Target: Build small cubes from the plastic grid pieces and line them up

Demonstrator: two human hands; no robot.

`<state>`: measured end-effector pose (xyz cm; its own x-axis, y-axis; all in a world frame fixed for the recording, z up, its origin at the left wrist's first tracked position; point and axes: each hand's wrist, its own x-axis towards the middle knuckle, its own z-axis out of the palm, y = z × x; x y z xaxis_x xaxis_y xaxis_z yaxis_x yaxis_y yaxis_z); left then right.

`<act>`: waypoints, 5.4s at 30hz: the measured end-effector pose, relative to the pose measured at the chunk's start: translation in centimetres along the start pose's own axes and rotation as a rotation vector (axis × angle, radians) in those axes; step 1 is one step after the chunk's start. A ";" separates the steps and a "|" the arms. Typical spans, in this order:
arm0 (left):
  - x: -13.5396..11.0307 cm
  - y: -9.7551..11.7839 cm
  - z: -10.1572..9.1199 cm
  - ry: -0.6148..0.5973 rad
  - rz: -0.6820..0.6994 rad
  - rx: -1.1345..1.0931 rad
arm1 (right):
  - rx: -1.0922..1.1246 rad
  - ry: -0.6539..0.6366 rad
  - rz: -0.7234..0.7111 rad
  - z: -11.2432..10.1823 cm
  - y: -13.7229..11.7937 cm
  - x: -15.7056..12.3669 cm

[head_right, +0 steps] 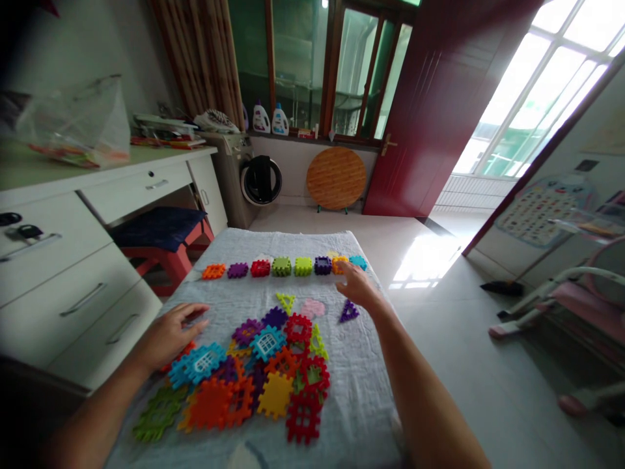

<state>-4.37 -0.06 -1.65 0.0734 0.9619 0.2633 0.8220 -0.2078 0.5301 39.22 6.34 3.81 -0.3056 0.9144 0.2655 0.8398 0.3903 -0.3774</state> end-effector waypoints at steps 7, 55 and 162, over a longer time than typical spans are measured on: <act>-0.3 1.2 -0.3 -0.019 -0.009 -0.030 | 0.003 -0.398 -0.020 1.0 -6.2 -3.7; -0.7 1.1 0.3 -0.078 -0.087 -0.071 | 0.148 0.013 0.031 7.3 -6.3 -1.7; -0.6 1.3 0.1 -0.101 -0.054 -0.032 | -0.092 0.071 0.080 7.2 -3.7 -1.8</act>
<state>-3.27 -0.93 -1.20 0.0870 0.9845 0.1521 0.8080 -0.1591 0.5673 33.41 3.99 -1.68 -0.2060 0.9311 0.3012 0.8987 0.3017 -0.3182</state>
